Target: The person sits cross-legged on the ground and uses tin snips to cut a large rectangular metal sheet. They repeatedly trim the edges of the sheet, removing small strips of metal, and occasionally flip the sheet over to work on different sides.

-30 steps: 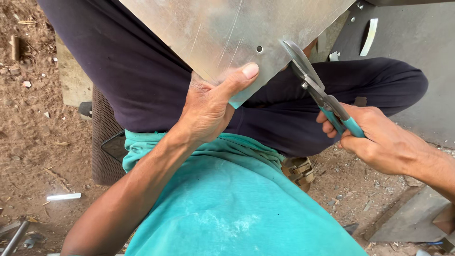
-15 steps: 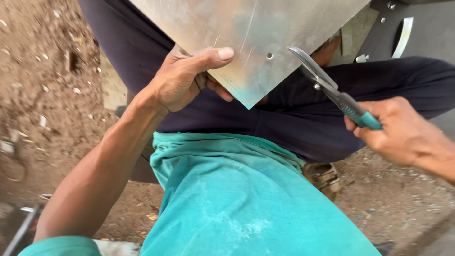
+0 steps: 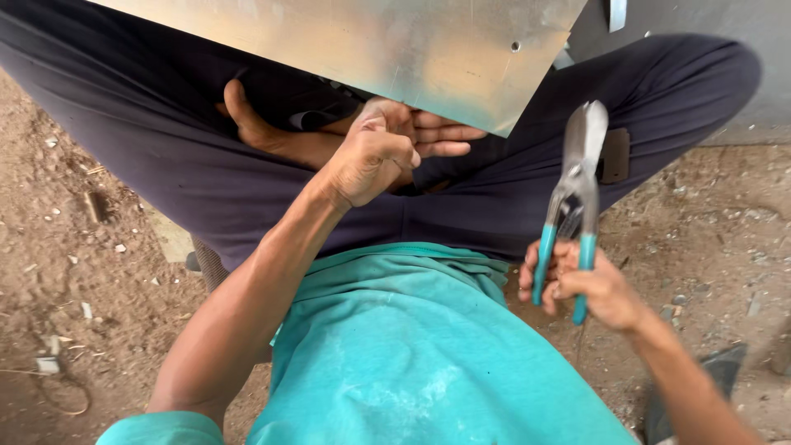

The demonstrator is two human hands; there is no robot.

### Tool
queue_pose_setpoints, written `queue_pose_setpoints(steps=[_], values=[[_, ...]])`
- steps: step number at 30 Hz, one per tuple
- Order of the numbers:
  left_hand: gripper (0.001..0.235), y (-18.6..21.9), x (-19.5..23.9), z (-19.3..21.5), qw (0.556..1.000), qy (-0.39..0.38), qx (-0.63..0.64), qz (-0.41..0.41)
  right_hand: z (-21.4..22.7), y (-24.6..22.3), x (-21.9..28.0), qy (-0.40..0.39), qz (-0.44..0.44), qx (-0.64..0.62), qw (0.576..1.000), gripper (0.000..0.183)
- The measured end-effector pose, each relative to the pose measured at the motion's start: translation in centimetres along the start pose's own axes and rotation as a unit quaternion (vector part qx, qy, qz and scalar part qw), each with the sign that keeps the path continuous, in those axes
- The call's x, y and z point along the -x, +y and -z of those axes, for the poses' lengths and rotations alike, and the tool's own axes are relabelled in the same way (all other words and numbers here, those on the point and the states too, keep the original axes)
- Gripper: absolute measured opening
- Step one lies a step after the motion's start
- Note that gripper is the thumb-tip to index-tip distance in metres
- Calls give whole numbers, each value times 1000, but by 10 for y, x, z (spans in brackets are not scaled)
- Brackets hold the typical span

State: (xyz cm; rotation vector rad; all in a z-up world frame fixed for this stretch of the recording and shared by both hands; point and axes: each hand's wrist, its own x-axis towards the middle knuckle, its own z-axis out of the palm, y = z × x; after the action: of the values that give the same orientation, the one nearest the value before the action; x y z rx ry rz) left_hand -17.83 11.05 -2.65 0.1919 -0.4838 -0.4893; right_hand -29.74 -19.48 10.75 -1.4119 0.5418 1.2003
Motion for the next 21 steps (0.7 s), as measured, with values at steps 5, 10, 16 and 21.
queue_pose_setpoints(steps=[5,10,16,21], values=[[50,16,16,-36,939,272,-186,101,-29,54,13,171,94,40,980,33],[43,9,-31,-61,878,372,-285,103,-61,54,-17,209,339,-145,906,20],[48,2,-83,-50,869,349,-331,120,-83,-4,-34,176,196,-132,956,66],[48,5,-81,-49,856,355,-340,162,-116,-38,-51,142,179,-134,964,73]])
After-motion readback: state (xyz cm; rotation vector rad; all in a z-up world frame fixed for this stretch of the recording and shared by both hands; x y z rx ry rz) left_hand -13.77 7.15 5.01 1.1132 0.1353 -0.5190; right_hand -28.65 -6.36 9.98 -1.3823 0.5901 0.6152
